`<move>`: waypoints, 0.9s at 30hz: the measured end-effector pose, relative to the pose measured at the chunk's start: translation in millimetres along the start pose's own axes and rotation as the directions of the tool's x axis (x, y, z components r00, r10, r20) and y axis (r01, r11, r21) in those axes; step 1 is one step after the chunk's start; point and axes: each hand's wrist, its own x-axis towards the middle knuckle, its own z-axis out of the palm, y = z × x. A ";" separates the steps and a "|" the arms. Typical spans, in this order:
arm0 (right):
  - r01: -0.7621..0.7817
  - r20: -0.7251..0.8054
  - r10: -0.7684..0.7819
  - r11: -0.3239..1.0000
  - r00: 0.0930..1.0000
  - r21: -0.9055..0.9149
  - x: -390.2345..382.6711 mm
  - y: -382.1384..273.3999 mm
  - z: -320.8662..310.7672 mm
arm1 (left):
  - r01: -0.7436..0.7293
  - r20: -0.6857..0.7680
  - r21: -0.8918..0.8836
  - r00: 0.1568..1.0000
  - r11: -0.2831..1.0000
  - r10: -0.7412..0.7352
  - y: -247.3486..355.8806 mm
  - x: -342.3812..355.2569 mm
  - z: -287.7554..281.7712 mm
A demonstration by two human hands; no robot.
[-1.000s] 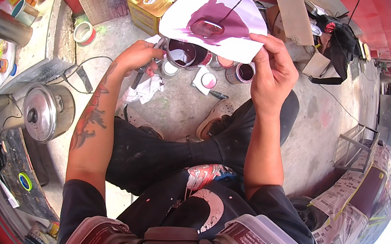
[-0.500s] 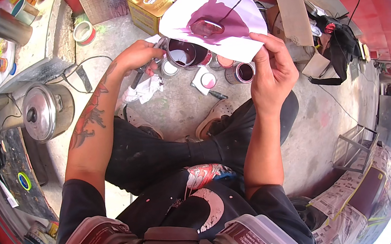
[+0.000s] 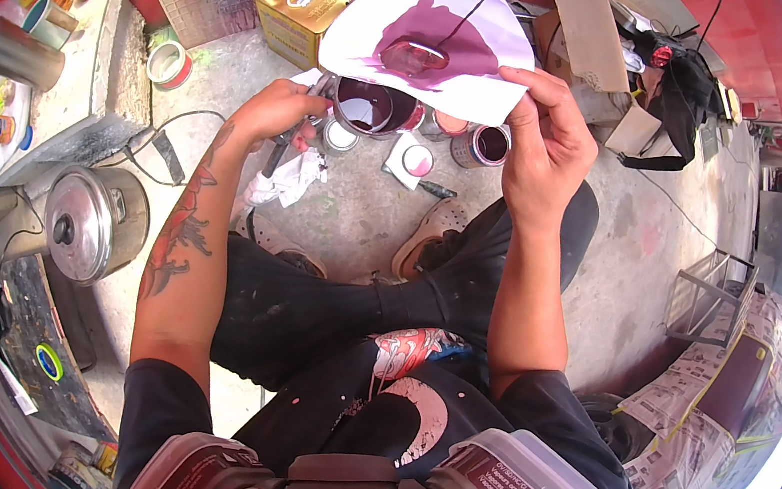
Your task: Mixing automotive paint and filtering it through a paper funnel into a spray gun cup.
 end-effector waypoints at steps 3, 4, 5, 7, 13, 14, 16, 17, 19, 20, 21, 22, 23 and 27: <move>-0.004 0.001 0.004 1.000 1.000 0.008 -0.3 0.3 -0.5 | 0.006 -0.005 0.008 1.000 1.000 -0.006 -0.4 0.6 0.1; -0.002 -0.001 0.002 1.000 1.000 0.013 -0.4 0.4 -0.6 | 0.010 -0.005 0.012 1.000 1.000 -0.010 -0.6 0.9 0.1; -0.002 0.004 0.002 1.000 1.000 0.010 -0.5 0.6 -0.7 | 0.013 -0.004 0.016 1.000 1.000 -0.013 -0.8 1.2 0.1; -0.001 -0.003 0.001 1.000 1.000 0.004 -0.8 1.0 -0.9 | 0.013 -0.002 0.015 1.000 1.000 -0.013 -1.3 1.6 0.0; -0.014 -0.008 0.014 1.000 1.000 0.012 -2.2 2.1 -0.9 | 0.022 -0.005 0.023 1.000 0.999 -0.022 -2.2 2.7 0.0; -0.015 -0.004 0.015 1.000 1.000 0.011 -2.3 2.3 -0.9 | 0.021 -0.007 0.026 1.000 0.999 -0.021 -2.2 2.8 0.0; -0.014 -0.008 0.014 1.000 1.000 0.015 -2.7 2.6 -1.0 | 0.021 -0.008 0.023 1.000 1.000 -0.021 -2.4 2.7 0.3; -0.016 -0.003 0.016 1.000 1.000 0.010 -2.9 2.7 -1.1 | 0.024 0.001 0.013 1.000 1.000 -0.024 -2.5 2.7 0.4; -0.024 -0.003 0.024 1.000 1.000 0.010 -3.5 2.9 -1.4 | 0.023 -0.011 0.016 1.000 1.000 -0.023 -2.7 2.6 0.6; -0.026 0.000 0.026 1.000 1.000 0.007 -3.5 3.4 -1.3 | 0.024 -0.012 0.013 1.000 1.000 -0.024 -2.7 2.5 0.7; -0.028 0.006 0.027 1.000 1.000 0.013 -3.7 4.1 -1.1 | 0.024 -0.012 0.013 1.000 1.000 -0.024 -2.6 2.5 0.5; -0.027 0.005 0.027 0.999 1.000 0.021 -4.2 4.7 -0.7 | 0.022 -0.007 0.016 1.000 1.000 -0.022 -2.4 2.6 0.2; -0.030 0.012 0.029 0.999 0.999 0.018 -5.1 5.6 -0.2 | 0.021 -0.002 0.019 1.000 1.000 -0.020 -2.1 2.5 0.0; -0.091 0.010 0.091 0.996 0.996 0.012 -11.0 10.0 1.4 | 0.009 0.000 0.028 1.000 1.000 -0.009 -1.3 1.3 -0.3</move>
